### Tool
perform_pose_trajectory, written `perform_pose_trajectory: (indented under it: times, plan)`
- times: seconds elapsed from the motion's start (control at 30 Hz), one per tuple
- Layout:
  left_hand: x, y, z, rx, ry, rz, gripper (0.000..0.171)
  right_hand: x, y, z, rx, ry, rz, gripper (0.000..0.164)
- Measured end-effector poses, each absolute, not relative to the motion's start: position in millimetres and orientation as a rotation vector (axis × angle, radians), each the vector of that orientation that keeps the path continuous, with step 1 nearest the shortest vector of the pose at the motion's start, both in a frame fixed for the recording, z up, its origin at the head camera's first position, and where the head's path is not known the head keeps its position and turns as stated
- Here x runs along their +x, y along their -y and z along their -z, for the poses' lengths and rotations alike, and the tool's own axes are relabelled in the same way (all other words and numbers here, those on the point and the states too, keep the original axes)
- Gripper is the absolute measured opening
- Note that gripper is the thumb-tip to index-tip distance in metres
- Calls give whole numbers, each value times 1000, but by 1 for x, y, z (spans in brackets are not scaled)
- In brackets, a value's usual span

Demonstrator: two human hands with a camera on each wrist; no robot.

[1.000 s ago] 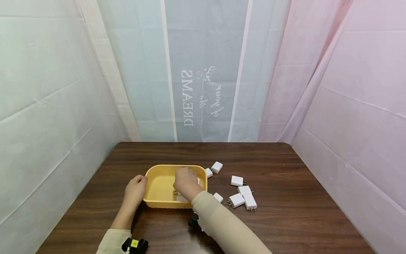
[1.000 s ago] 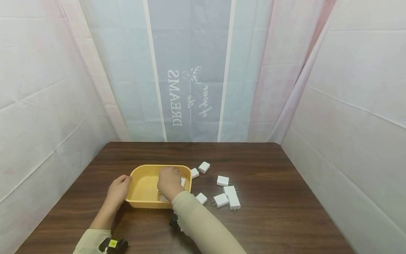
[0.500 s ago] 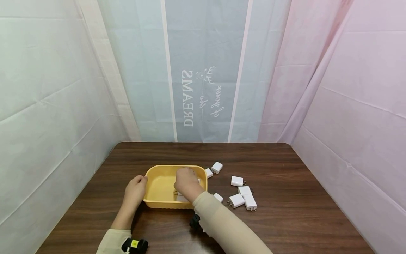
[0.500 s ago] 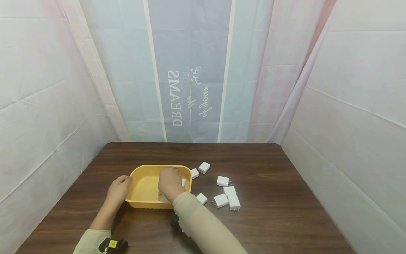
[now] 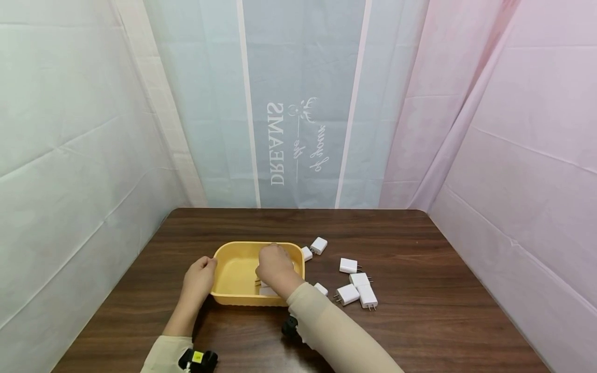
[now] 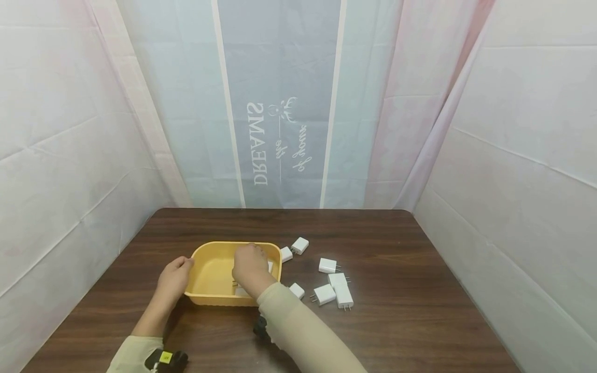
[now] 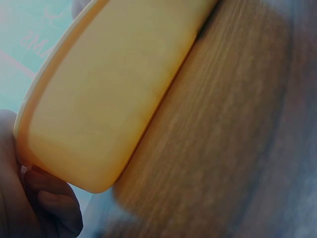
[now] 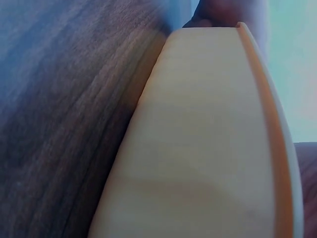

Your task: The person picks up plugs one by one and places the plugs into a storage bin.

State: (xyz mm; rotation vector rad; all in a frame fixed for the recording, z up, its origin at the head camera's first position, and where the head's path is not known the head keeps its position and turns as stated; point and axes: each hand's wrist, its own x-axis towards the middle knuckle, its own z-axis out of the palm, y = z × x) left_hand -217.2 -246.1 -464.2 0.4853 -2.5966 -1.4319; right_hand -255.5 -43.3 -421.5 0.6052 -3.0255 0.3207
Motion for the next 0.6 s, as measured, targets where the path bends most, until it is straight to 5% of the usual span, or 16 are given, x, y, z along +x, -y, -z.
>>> perform_pose_trajectory:
  times: [0.6]
  plan:
    - [-215, 244, 459, 514, 2597, 1477, 42, -245, 34, 414, 671, 2981, -318, 12]
